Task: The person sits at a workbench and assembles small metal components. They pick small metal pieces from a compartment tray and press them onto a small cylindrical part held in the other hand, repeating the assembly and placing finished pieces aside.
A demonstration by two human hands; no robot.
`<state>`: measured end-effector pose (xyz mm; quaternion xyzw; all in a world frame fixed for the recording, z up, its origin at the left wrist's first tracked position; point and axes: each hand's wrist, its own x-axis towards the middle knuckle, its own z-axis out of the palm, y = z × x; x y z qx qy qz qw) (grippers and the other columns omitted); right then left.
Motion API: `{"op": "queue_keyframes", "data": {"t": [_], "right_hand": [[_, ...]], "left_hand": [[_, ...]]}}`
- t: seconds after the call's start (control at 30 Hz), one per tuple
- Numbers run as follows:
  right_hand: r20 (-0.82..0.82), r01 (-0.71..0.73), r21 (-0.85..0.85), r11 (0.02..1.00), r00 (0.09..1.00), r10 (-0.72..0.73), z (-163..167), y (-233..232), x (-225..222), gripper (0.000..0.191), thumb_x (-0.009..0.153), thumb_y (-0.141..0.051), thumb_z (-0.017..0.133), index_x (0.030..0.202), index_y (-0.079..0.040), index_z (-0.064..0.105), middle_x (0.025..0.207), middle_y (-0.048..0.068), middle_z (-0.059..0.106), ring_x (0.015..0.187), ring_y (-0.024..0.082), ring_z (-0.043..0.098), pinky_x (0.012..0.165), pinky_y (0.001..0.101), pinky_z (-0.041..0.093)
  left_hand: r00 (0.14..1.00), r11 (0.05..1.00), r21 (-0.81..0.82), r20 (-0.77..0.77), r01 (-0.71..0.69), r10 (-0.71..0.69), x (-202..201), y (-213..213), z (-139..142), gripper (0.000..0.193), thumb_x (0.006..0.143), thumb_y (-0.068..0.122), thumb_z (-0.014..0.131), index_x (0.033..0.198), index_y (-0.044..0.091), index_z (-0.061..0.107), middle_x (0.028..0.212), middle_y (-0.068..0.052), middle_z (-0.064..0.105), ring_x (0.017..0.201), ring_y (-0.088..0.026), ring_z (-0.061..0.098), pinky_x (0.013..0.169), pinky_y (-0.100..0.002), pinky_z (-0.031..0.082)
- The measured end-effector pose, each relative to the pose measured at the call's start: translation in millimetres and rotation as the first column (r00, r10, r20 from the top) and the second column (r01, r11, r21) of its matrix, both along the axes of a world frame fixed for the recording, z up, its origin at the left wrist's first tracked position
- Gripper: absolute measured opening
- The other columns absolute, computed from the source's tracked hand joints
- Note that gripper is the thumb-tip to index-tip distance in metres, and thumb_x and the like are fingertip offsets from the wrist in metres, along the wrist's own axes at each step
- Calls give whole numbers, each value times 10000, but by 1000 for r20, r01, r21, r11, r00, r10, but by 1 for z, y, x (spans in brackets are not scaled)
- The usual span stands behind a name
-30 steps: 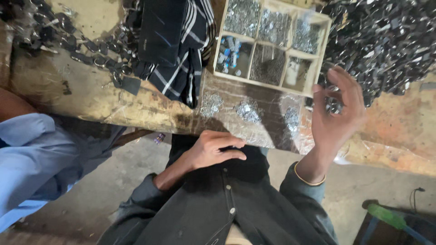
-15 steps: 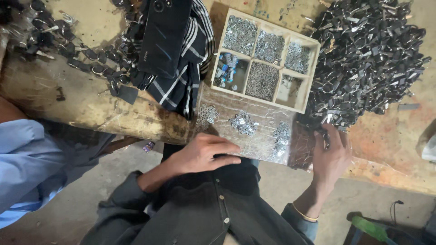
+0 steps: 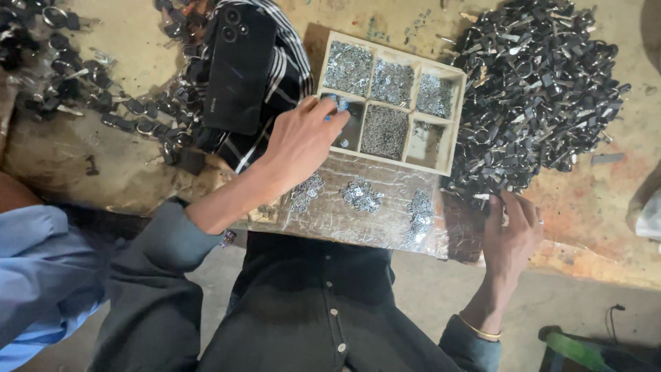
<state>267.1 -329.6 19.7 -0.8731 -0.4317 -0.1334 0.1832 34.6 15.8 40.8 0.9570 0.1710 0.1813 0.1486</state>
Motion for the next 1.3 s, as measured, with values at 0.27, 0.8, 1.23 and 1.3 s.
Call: {"op": "queue_keyframes", "data": {"t": [0.27, 0.8, 1.23, 1.3], "right_hand": [[-270, 89, 128, 988, 961, -52, -7, -10, 15, 213, 897, -75, 873, 1076, -50, 762, 1054, 105, 728, 913, 228, 688, 804, 350, 519], [-250, -109, 124, 986, 958, 137, 12, 31, -38, 185, 1030, -99, 763, 1204, -101, 700, 1307, 58, 695, 1263, 268, 630, 1136, 402, 474], [-333, -422, -194, 885, 877, 346, 15, 43, -85, 488, 967, -327, 694, 1364, -51, 629, 1484, 65, 588, 1481, 236, 484, 1294, 556, 201], [-298, -401, -162, 902, 891, 343, 12, 45, -82, 610, 953, -331, 691, 1415, 51, 574, 1513, 182, 546, 1469, 323, 447, 1246, 564, 191]], "left_hand": [[993, 998, -13, -96, 61, -62, 26, 9, -4, 95, 804, 47, 752, 865, 21, 684, 1049, -138, 590, 1037, -318, 656, 671, -431, 588], [990, 978, -198, 136, 69, -43, 29, 3, -9, 181, 925, 200, 806, 986, 82, 683, 988, -33, 666, 766, -224, 696, 647, -376, 562], [960, 962, -239, 273, 129, -61, 29, 8, -22, 207, 966, 189, 829, 995, 84, 653, 964, -12, 676, 702, -170, 667, 615, -330, 530], [957, 958, -249, 280, 144, -71, 29, 7, -22, 198, 966, 184, 826, 1002, 87, 657, 969, -15, 677, 696, -169, 668, 615, -331, 530]]}}
